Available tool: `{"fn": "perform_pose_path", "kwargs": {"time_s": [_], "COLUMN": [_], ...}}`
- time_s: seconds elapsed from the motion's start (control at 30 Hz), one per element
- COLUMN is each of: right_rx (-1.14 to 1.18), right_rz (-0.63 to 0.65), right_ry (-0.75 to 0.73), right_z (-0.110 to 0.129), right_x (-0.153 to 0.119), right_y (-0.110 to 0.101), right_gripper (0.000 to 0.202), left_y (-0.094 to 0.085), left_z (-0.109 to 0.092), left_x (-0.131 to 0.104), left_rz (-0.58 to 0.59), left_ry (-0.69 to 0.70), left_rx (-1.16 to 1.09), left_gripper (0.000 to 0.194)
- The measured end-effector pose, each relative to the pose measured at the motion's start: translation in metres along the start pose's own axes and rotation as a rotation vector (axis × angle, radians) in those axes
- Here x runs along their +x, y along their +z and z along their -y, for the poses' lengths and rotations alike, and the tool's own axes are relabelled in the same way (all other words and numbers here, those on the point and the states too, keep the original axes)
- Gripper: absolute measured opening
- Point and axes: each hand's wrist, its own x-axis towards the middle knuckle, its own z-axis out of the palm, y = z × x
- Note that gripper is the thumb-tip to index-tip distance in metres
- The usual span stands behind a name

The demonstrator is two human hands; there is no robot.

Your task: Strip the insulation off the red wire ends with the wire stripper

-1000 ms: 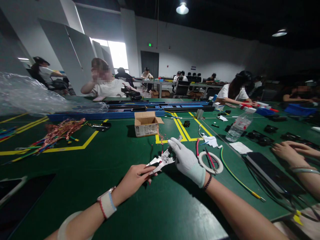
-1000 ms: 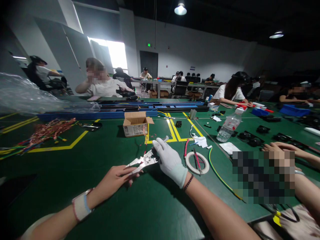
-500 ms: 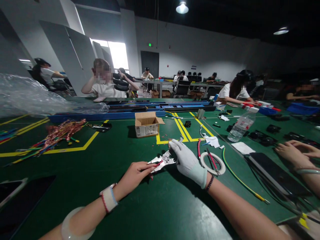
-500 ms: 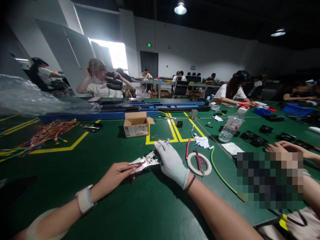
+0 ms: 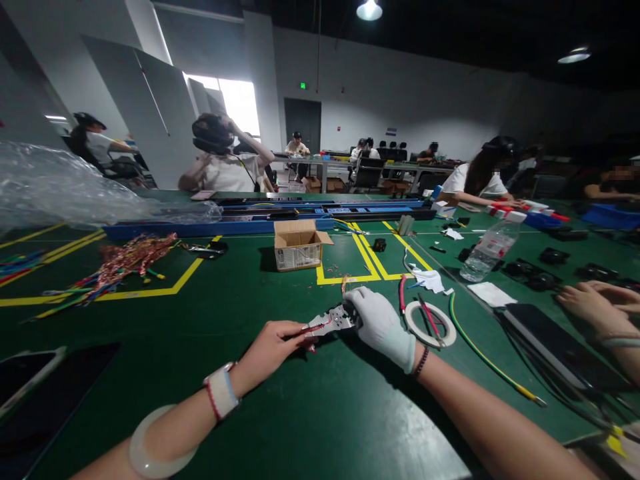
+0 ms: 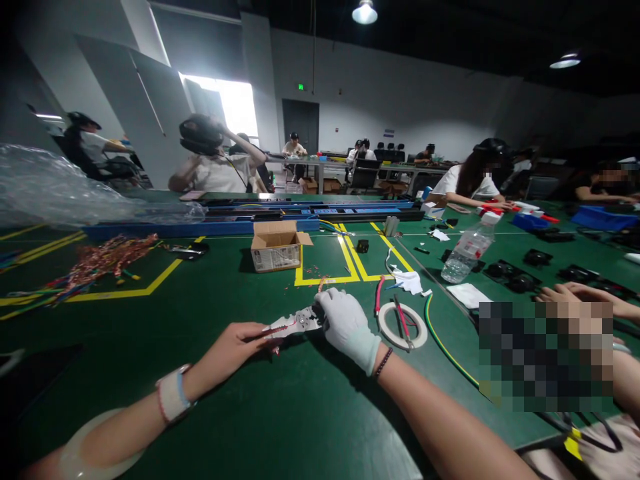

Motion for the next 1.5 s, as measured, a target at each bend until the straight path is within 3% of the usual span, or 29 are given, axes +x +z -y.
{"fn": "perform_pose_path", "kwargs": {"time_s": [0.3, 0.53, 0.8, 0.97, 1.2, 1.5], "right_rx": [-0.114, -0.1, -0.182, -0.132, -0.108, 0.09], "right_rz": [0.026, 0.017, 0.043, -0.027, -0.121, -0.182], "right_ry": [0.062, 0.098, 0.071, 0.038, -0.038, -0.075], "right_z": [0.004, 0.006, 0.007, 0.001, 0.0, 0.003], "right_x": [0.001, -0.001, 0.0, -0.001, -0.003, -0.004], "right_y": [-0.011, -0.009, -0.009, -0.005, -0.004, 0.002], "right_gripper": [0.021, 0.036, 0.046, 0.051, 0.066, 0.082], "left_y": [0.003, 0.004, 0.005, 0.003, 0.003, 0.008], "left_z": [0.0, 0.007, 0.014, 0.011, 0.007, 0.003], "left_x": [-0.002, -0.001, 0.002, 0.001, -0.002, -0.001], "left_rz": [0.017, 0.148, 0.172, 0.149, 0.238, 0.167], "left_ry": [-0.119, -0.098, -0.114, -0.122, -0.134, -0.178], "left_rx": [-0.123, -0.249, -0.411, -0.363, -0.267, -0.299], "left_gripper": [0.027, 0.039, 0.039, 0.037, 0.036, 0.036]}}
